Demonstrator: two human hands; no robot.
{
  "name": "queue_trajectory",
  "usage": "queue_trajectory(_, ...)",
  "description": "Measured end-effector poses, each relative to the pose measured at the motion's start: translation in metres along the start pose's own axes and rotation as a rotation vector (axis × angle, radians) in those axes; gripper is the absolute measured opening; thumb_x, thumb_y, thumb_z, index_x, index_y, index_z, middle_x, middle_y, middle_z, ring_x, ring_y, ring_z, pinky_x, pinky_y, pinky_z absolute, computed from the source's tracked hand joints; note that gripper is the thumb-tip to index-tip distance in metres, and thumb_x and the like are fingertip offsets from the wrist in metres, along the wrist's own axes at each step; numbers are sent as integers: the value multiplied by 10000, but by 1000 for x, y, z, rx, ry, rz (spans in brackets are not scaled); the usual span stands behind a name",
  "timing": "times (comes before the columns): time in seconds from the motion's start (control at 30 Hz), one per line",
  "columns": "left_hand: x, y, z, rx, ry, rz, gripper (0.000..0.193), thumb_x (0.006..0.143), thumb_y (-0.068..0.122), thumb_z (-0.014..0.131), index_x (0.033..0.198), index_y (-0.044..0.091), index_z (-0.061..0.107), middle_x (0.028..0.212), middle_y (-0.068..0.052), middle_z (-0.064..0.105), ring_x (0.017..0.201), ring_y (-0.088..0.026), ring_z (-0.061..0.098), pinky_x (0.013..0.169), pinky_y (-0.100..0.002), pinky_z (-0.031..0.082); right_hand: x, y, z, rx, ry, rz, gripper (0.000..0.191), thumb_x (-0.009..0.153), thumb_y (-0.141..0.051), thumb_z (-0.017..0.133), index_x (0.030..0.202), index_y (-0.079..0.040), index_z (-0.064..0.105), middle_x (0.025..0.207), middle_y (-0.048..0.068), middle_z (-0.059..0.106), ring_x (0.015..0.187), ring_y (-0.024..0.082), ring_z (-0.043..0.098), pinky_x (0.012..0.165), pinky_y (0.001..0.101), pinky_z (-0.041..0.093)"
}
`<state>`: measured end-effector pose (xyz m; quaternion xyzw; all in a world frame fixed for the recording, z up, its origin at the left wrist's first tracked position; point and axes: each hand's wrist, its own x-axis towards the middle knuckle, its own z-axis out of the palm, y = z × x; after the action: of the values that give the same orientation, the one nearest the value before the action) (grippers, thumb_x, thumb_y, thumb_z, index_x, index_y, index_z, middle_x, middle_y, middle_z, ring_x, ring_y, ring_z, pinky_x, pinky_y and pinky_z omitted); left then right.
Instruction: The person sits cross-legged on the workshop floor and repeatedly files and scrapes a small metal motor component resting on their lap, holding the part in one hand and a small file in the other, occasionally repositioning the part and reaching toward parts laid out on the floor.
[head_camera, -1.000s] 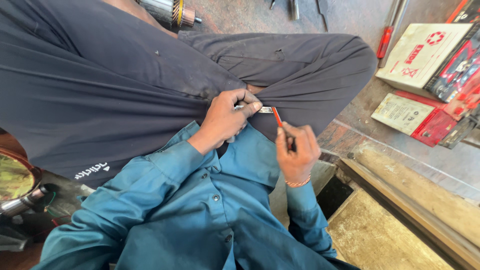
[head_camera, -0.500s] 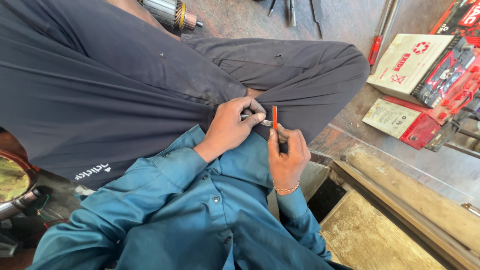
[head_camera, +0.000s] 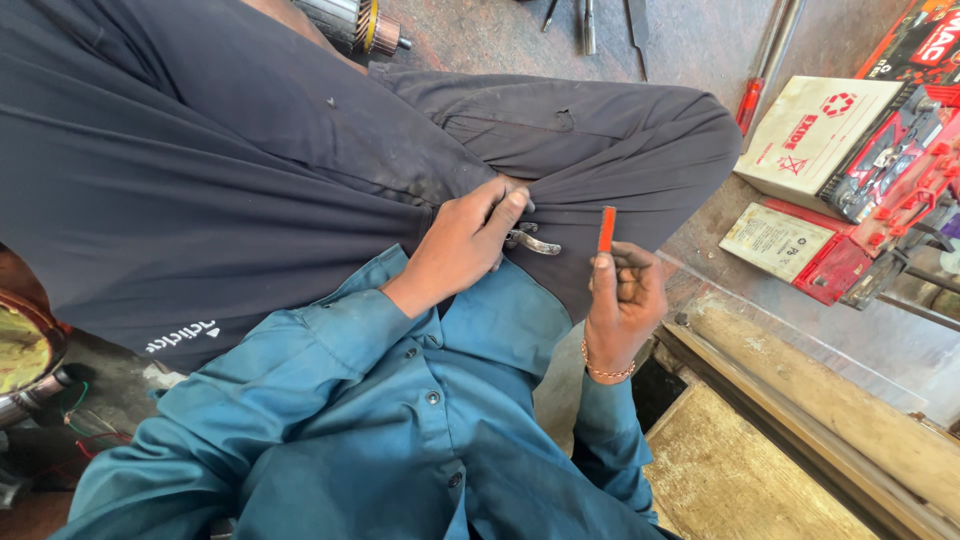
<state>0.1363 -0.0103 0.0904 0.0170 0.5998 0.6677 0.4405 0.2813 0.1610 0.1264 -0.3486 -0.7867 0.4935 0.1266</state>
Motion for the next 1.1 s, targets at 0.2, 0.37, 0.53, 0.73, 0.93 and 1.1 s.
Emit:
queue_trajectory(0.2, -1, 3, -1, -30, 6, -54, 444, 1072, 437, 429, 1085, 68, 675, 692, -34, 612, 493, -94, 582, 487, -290, 470, 11, -3, -7, 448, -93, 189, 159, 1058, -71, 655, 1190, 9, 618, 935, 76, 667, 793, 120, 611, 753, 291, 498)
queue_trajectory(0.37, -1, 6, 1, -35, 13, -74, 459, 1067, 439, 422, 1072, 66, 691, 672, -29, 612, 474, -84, 566, 468, -284, 458, 20, -7, -23, 641, -199, 415, 254, 1045, -84, 639, 1274, 24, 616, 928, 79, 653, 754, 133, 589, 778, 337, 508)
queue_trajectory(0.53, -1, 9, -1, -31, 13, -116, 473, 1068, 444, 418, 1065, 60, 693, 662, -26, 588, 464, -81, 560, 462, -279, 454, 20, -8, -22, 639, -231, 440, 260, 1051, -69, 629, 1293, 26, 615, 943, 94, 658, 752, 135, 597, 778, 337, 500)
queue_trajectory(0.73, 0, 9, 0, -72, 15, -75, 473, 1075, 430, 420, 1056, 44, 692, 656, -17, 589, 482, -81, 550, 464, -277, 451, 25, -12, -23, 524, -173, 327, 255, 1040, -35, 609, 1288, 26, 598, 1008, 103, 669, 770, 135, 611, 739, 324, 518)
queue_trajectory(0.93, 1, 11, 1, -33, -2, -135, 461, 1072, 428, 405, 1052, 74, 700, 575, -20, 533, 455, -91, 539, 443, -282, 423, 68, 14, -57, 171, 182, 51, 245, 1050, 14, 584, 1295, 16, 586, 1007, 78, 662, 794, 118, 600, 727, 277, 526)
queue_trajectory(1.1, 4, 13, 2, -22, 12, -144, 463, 1067, 437, 415, 1049, 78, 706, 564, -15, 516, 457, -89, 539, 433, -288, 408, 120, 63, -83, 322, 124, -32, 173, 1096, 29, 609, 1269, 37, 611, 1059, 80, 655, 848, 140, 600, 762, 279, 502)
